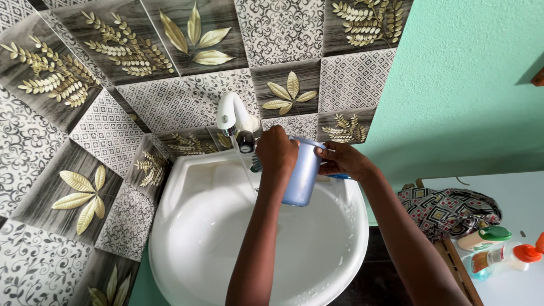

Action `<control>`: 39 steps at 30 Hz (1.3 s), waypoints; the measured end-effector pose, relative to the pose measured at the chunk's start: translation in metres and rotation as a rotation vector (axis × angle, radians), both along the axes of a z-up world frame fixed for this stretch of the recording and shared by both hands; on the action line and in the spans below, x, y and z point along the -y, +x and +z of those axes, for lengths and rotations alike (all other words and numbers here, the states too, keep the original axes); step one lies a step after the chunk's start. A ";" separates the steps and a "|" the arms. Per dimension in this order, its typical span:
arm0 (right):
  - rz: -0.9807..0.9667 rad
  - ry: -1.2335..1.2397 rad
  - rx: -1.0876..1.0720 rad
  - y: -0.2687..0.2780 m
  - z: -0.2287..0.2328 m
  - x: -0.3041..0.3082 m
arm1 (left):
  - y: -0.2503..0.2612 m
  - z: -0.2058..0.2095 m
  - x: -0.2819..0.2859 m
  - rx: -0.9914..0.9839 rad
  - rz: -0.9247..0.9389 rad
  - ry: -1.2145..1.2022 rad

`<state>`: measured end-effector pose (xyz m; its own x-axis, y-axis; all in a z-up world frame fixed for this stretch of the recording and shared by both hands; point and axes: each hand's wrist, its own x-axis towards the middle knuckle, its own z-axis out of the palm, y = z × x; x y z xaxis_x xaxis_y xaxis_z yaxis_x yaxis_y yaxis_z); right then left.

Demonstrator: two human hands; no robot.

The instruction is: The person cleans a scrubbing brush and a small plastic bucket in a sink by rinsing them under running water and wiping them with a cloth.

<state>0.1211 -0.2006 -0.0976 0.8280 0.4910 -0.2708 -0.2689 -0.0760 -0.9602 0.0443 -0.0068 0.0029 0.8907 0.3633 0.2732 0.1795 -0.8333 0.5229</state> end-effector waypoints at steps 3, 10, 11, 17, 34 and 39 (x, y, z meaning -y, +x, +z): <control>0.011 0.034 -0.006 0.007 0.000 0.004 | 0.012 -0.003 0.002 -0.007 -0.029 0.018; -0.053 -0.023 0.008 0.005 0.006 0.006 | 0.033 -0.004 0.004 -0.002 -0.059 0.055; -0.062 -0.028 0.010 0.004 0.006 0.006 | 0.035 -0.003 0.004 -0.015 -0.068 0.070; -0.085 -0.036 -0.003 0.001 0.006 0.007 | 0.039 -0.001 0.006 -0.072 -0.095 0.040; -0.150 -0.063 -0.019 -0.034 0.012 0.021 | 0.036 -0.007 0.020 -0.067 -0.141 0.063; -0.148 -0.102 -0.021 -0.042 0.016 0.025 | 0.025 -0.005 0.021 -0.097 -0.179 0.065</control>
